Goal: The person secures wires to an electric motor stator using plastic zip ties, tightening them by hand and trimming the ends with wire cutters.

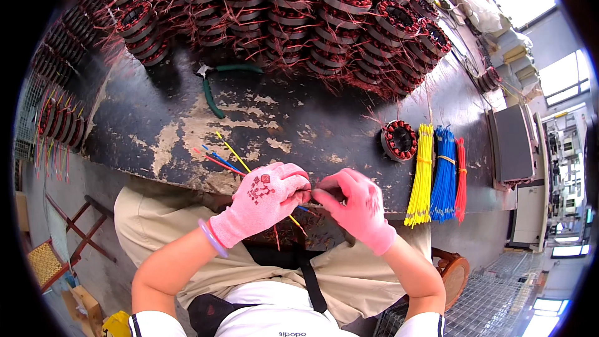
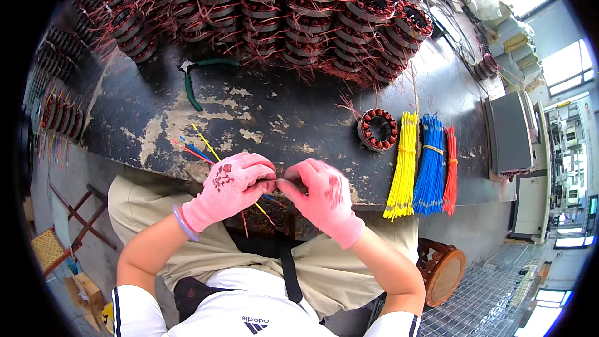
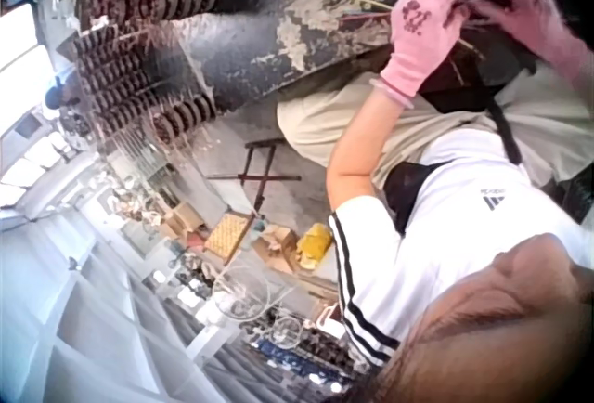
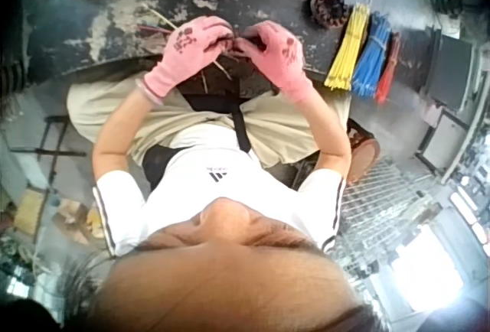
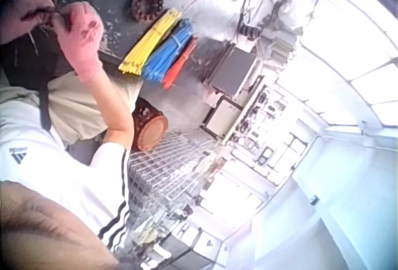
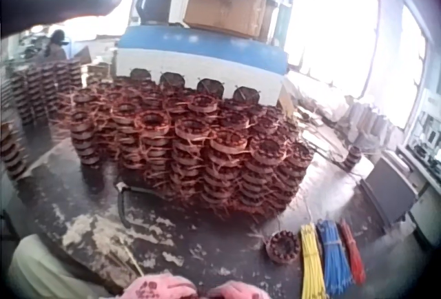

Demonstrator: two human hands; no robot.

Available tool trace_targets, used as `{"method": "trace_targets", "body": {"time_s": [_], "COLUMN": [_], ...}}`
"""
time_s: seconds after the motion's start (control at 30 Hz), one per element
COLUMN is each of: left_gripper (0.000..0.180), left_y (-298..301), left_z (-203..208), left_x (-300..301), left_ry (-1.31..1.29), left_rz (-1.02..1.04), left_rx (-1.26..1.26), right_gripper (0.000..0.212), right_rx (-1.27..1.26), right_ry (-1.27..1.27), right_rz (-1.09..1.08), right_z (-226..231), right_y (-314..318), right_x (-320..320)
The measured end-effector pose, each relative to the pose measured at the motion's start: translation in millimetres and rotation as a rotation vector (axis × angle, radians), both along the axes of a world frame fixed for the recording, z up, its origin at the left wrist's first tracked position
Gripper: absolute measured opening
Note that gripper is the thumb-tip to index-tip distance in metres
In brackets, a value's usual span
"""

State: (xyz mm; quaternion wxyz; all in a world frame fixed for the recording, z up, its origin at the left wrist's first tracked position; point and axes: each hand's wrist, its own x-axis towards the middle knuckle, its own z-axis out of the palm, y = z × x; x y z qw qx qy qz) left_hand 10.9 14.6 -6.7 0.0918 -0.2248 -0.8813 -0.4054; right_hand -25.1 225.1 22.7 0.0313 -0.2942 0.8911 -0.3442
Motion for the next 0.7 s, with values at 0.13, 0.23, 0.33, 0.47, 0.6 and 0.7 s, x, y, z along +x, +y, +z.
{"method": "trace_targets", "body": {"time_s": [0.13,0.23,0.33,0.47,0.6,0.7], "left_gripper": [0.011,0.013,0.014,0.009,0.015,0.016], "left_y": [1.6,1.0,-0.8,-1.3,-0.9,-2.0], "left_z": [1.9,3.8,0.5,-0.1,1.1,2.4], "left_x": [-0.7,-1.5,-0.3,0.7,-1.3,-2.0], "left_ry": [0.013,0.036,0.057,0.0,0.02,0.034], "left_rz": [0.025,0.002,-0.026,-0.027,-0.032,-0.054], "left_rx": [0.029,0.025,-0.007,0.006,0.018,0.008], "right_gripper": [0.018,0.018,0.024,0.018,0.019,0.017], "right_rx": [0.196,0.109,-0.263,-0.025,0.185,-0.069], "right_ry": [0.56,0.134,-1.117,-0.439,0.101,-0.333], "right_rz": [0.124,0.135,-0.058,0.128,0.224,0.119], "right_z": [-2.2,-23.1,-6.0,-2.6,2.6,-8.2], "right_y": [-1.7,4.9,4.9,15.1,8.4,5.1], "right_x": [-0.1,-0.5,-4.2,-4.1,-2.7,-7.2]}}
